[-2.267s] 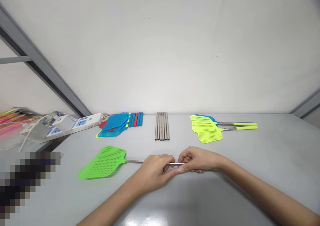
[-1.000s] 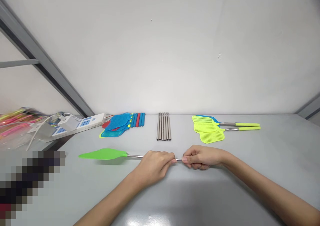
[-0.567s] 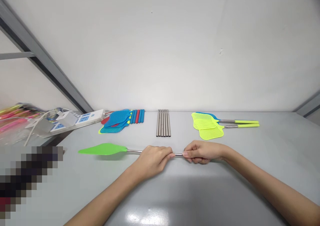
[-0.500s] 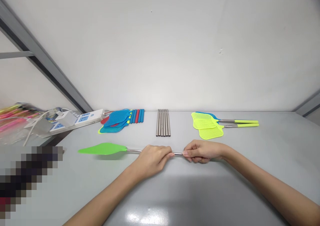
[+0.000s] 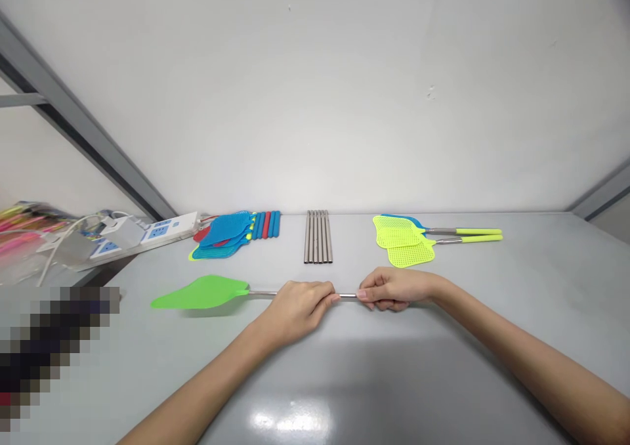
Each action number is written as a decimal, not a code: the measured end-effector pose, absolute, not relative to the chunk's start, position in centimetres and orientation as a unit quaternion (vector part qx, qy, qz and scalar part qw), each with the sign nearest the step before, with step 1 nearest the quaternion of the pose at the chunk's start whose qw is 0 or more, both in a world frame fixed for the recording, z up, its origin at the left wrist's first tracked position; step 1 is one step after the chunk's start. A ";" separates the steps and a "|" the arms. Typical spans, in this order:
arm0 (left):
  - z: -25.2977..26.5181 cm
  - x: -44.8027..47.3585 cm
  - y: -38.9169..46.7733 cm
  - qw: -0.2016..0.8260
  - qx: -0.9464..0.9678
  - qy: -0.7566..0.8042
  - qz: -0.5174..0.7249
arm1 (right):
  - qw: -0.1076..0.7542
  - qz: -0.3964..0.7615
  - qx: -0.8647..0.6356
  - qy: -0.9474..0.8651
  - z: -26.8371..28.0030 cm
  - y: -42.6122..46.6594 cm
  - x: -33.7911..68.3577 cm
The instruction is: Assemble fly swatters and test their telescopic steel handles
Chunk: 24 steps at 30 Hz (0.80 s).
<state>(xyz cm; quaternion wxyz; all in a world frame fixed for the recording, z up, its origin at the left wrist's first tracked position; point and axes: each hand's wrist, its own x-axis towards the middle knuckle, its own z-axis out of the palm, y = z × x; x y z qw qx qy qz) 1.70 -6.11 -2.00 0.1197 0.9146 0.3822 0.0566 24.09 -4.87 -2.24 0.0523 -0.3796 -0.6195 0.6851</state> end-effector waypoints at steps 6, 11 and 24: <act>-1.9 1.7 -6.0 0.119 0.916 0.378 0.052 | 0.051 0.702 -0.380 -0.600 -2.6 -4.6 24.2; -2.2 1.7 -5.8 0.113 0.916 0.380 0.055 | 0.056 0.707 -0.380 -0.594 -2.8 -4.6 24.1; -2.2 1.7 -6.2 0.115 0.914 0.385 0.053 | 0.057 0.707 -0.388 -0.588 -2.8 -4.7 24.0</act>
